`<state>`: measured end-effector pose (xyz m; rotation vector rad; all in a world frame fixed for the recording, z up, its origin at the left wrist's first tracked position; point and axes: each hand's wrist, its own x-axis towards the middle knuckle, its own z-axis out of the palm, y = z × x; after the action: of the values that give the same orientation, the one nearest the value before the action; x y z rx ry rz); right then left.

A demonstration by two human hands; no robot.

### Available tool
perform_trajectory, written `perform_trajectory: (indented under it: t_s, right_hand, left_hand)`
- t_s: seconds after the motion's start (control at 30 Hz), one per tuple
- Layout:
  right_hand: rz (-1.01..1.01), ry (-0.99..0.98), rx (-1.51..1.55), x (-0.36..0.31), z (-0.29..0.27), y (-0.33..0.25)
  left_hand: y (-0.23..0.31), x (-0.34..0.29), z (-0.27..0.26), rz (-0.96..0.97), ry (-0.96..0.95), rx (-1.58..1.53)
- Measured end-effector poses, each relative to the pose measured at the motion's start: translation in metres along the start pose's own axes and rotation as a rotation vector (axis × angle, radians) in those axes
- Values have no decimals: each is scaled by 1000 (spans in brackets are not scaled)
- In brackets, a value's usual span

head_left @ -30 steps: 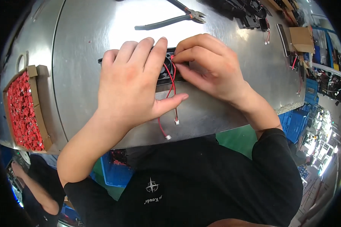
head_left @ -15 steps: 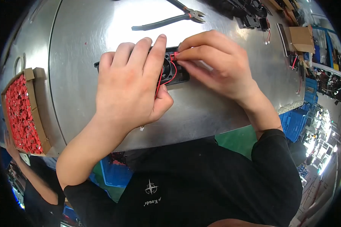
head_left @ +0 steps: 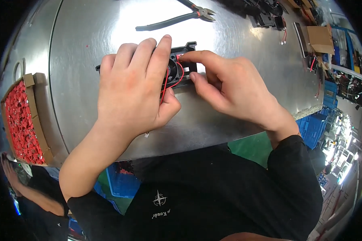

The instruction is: Assembling and preparing electronic cooling fan modules at an industrial workstation.

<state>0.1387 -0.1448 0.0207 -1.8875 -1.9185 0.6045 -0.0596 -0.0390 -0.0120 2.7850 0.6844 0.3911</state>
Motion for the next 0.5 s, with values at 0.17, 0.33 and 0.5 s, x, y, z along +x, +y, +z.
perform_trajectory:
  t_s: [0.17, 0.33, 0.5]
  right_hand:
    - [-23, 21, -137, -9, 3, -2]
    - [-35, 36, -185, -9, 1, 0]
    - [-35, 29, -175, -7, -4, -2]
  left_hand:
    - [3, 3, -3, 32, 62, -8]
    - [5, 6, -9, 190, 70, 119]
    - [-2, 8, -6, 216, 70, -80]
